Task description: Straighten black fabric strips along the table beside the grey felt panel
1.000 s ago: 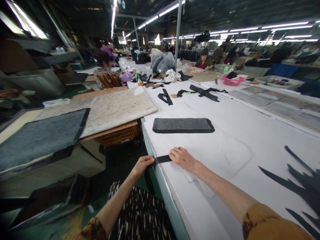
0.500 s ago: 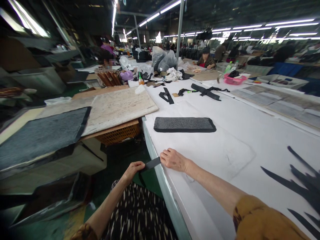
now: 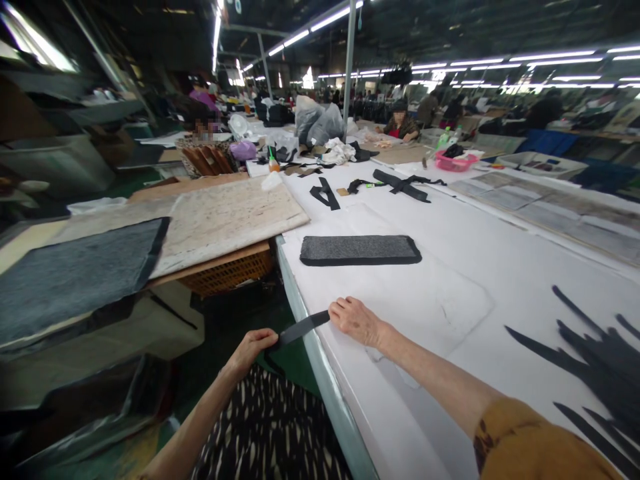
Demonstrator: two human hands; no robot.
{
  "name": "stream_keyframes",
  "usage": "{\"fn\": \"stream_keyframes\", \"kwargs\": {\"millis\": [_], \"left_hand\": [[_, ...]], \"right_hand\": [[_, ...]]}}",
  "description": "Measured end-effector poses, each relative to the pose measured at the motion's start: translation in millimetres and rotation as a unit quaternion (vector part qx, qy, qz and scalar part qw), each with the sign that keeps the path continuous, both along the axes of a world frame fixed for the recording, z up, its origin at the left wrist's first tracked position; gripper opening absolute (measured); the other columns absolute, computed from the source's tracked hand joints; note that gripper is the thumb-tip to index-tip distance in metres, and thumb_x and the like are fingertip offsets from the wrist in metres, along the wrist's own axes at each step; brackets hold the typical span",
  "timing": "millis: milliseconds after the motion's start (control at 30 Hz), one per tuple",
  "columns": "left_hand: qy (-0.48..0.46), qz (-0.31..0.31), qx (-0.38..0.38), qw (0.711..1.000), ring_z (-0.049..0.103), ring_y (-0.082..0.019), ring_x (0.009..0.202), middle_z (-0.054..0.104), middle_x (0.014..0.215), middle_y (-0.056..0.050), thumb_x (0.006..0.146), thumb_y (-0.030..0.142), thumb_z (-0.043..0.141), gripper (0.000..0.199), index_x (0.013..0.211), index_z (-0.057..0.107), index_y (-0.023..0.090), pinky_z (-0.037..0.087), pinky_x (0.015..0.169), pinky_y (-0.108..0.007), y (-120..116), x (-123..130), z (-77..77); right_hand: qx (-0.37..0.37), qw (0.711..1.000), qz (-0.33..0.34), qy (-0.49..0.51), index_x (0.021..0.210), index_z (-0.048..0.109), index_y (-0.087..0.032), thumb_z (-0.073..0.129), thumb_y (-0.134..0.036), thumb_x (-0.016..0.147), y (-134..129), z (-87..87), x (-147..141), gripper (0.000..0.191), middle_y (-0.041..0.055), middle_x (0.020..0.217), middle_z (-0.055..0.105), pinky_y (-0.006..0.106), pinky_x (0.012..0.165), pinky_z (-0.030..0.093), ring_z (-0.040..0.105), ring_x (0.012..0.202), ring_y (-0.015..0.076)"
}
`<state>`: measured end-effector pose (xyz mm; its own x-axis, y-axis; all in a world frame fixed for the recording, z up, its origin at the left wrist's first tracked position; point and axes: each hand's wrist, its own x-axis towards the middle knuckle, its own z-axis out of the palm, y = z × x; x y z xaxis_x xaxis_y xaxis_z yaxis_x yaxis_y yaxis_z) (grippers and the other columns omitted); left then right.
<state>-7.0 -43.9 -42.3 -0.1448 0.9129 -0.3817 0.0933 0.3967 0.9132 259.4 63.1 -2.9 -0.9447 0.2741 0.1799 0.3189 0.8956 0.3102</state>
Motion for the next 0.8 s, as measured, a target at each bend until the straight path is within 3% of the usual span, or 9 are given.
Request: {"fn": "stream_keyframes", "kwargs": {"millis": [233,400,467,533,633,700,800], "left_hand": [[0.031,0.017,0.000,0.999,0.043,-0.012,0.058,0.051,0.053,0.003,0.062,0.044,0.065,0.029,0.055,0.062,0.016,0.031,0.058,-0.024,-23,-8,15.6],[0.049,-0.017,0.031,0.998,0.040,-0.011,0.057,0.048,0.054,0.004,0.067,0.047,0.062,0.033,0.059,0.061,0.015,0.029,0.056,-0.023,-23,4,43.8],[0.066,-0.037,0.047,0.996,0.039,-0.011,0.056,0.047,0.053,0.004,0.069,0.046,0.060,0.033,0.060,0.061,0.015,0.028,0.054,-0.023,-18,14,54.2],[0.086,-0.058,0.067,0.992,0.038,-0.011,0.056,0.046,0.054,0.004,0.071,0.045,0.059,0.031,0.061,0.062,0.015,0.028,0.054,-0.023,-11,23,62.7],[0.100,-0.079,0.096,0.987,0.038,-0.010,0.056,0.048,0.056,0.004,0.073,0.043,0.059,0.030,0.063,0.064,0.015,0.028,0.053,-0.022,-3,34,71.5],[0.093,-0.084,0.094,0.988,0.038,-0.010,0.054,0.047,0.055,0.004,0.073,0.043,0.059,0.030,0.065,0.065,0.015,0.028,0.051,-0.022,0,37,74.7],[0.071,-0.081,0.066,0.992,0.037,-0.009,0.048,0.044,0.050,0.005,0.071,0.043,0.060,0.030,0.065,0.064,0.015,0.026,0.047,-0.021,3,38,74.7]], "right_hand": [[-0.135,0.985,-0.101,0.046,0.088,0.060,-0.015,0.044,-0.003,0.087,-8,3.3,1,0.020,0.0054,0.090,0.058,0.029,0.070,0.041,0.050,0.083,0.0178],[-0.291,0.909,-0.225,0.194,0.095,0.062,-0.018,0.034,0.003,0.083,-15,30.3,-10,0.037,0.0028,0.097,0.060,0.024,0.077,0.042,0.055,0.088,0.0137],[-0.325,0.895,-0.191,0.237,0.105,0.061,-0.019,0.036,-0.002,0.086,-19,42.9,-22,0.036,0.0033,0.107,0.059,0.025,0.085,0.041,0.055,0.095,0.0136],[-0.375,0.893,-0.119,0.218,0.110,0.060,-0.021,0.044,-0.013,0.088,-24,53.1,-37,0.028,0.0032,0.110,0.059,0.025,0.088,0.039,0.054,0.099,0.0144],[-0.468,0.871,-0.082,0.125,0.097,0.066,-0.022,0.055,-0.026,0.086,-29,61.9,-55,0.016,-0.0004,0.089,0.064,0.023,0.073,0.039,0.056,0.083,0.0135],[-0.500,0.854,-0.110,0.088,0.081,0.068,-0.021,0.057,-0.027,0.083,-27,64.8,-57,0.013,-0.0033,0.068,0.059,0.021,0.062,0.035,0.053,0.068,0.0113],[-0.522,0.834,-0.154,0.090,0.068,0.066,-0.017,0.059,-0.025,0.080,-17,68.0,-42,0.016,-0.0049,0.054,0.050,0.020,0.058,0.031,0.048,0.058,0.0089]]}}
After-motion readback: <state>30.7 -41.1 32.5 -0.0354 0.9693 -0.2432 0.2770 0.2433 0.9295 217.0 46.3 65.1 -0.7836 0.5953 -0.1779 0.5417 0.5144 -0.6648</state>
